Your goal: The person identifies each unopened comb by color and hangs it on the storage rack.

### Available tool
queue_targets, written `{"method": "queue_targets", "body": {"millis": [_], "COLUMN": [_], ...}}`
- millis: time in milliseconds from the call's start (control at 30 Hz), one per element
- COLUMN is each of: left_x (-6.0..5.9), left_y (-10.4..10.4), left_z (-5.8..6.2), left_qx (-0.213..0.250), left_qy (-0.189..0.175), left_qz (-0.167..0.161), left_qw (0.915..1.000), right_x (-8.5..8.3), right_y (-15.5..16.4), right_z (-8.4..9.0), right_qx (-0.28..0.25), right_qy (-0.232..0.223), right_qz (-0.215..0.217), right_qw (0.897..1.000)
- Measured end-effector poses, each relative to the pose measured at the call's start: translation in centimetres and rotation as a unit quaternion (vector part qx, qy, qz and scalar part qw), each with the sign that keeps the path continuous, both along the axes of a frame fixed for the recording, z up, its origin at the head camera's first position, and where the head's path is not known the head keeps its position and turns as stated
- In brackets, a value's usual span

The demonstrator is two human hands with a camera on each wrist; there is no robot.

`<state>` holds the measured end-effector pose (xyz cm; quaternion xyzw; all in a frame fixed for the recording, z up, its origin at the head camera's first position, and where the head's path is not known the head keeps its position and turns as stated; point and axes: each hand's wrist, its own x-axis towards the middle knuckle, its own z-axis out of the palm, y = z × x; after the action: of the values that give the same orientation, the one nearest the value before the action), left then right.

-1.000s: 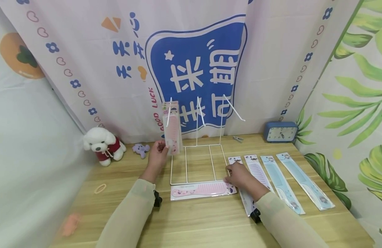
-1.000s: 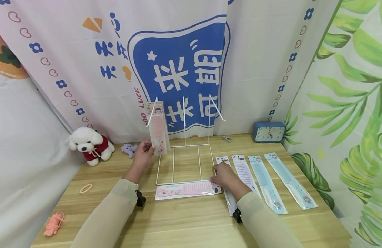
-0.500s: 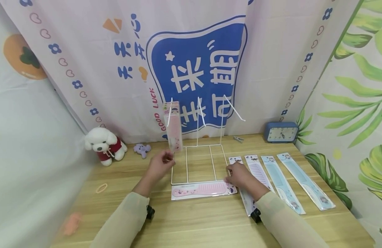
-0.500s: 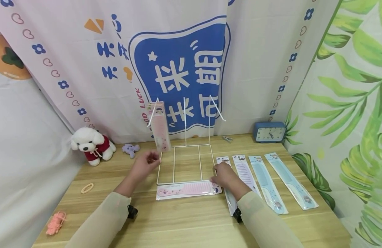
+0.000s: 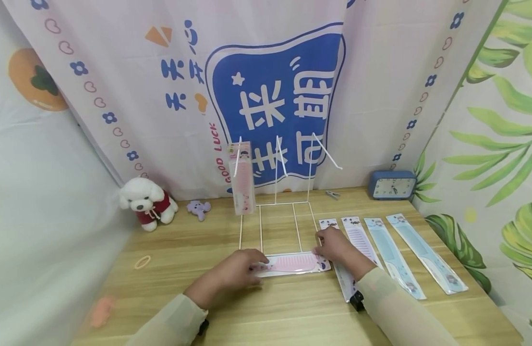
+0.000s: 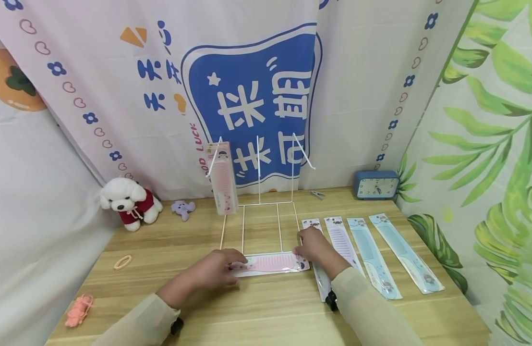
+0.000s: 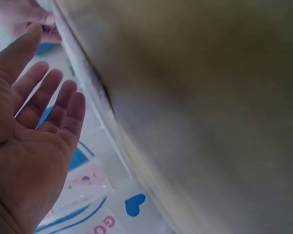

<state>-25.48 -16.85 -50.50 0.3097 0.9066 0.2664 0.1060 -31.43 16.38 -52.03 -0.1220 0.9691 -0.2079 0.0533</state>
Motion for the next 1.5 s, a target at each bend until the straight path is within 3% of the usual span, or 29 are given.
{"method": "queue_targets", "body": {"millis": [300,467,733,933,1267,1500], "left_x": [0.6,0.7,0.8,1.0,1.2,1.2], "left_y": [0.3,0.2,-0.3,-0.6,-0.4,-0.4], "left_z": [-0.2,-0.4,-0.2,-0.2,-0.5,-0.3], "left_qx": [-0.079,-0.095,-0.063,-0.045,-0.06,-0.07], "left_qy": [0.066,0.094,0.092,0.069,0.061,0.055], "left_qz": [-0.05,-0.055,-0.06,-0.071,-0.014,-0.023], "left_qw": [0.9934,0.9895,0.9919,0.994,0.9962,0.9957], "right_x": [-0.1,0.0,0.1,0.2,0.0,-0.2], "right_y": [0.1,0.1,0.3,0.3,0.3,0.4], "right_z": [0.0,-0.1,0.1,0.1,-0.2,-0.4], "right_qx": [-0.009,-0.011,-0.019,-0.024,-0.022,-0.025], "right_qy": [0.001,-0.002,-0.003,0.004,0.007,0.011], "right_qz": [-0.003,-0.004,0.004,0.007,0.004,0.01], "right_qw": [1.0,1.0,1.0,1.0,1.0,1.0]}}
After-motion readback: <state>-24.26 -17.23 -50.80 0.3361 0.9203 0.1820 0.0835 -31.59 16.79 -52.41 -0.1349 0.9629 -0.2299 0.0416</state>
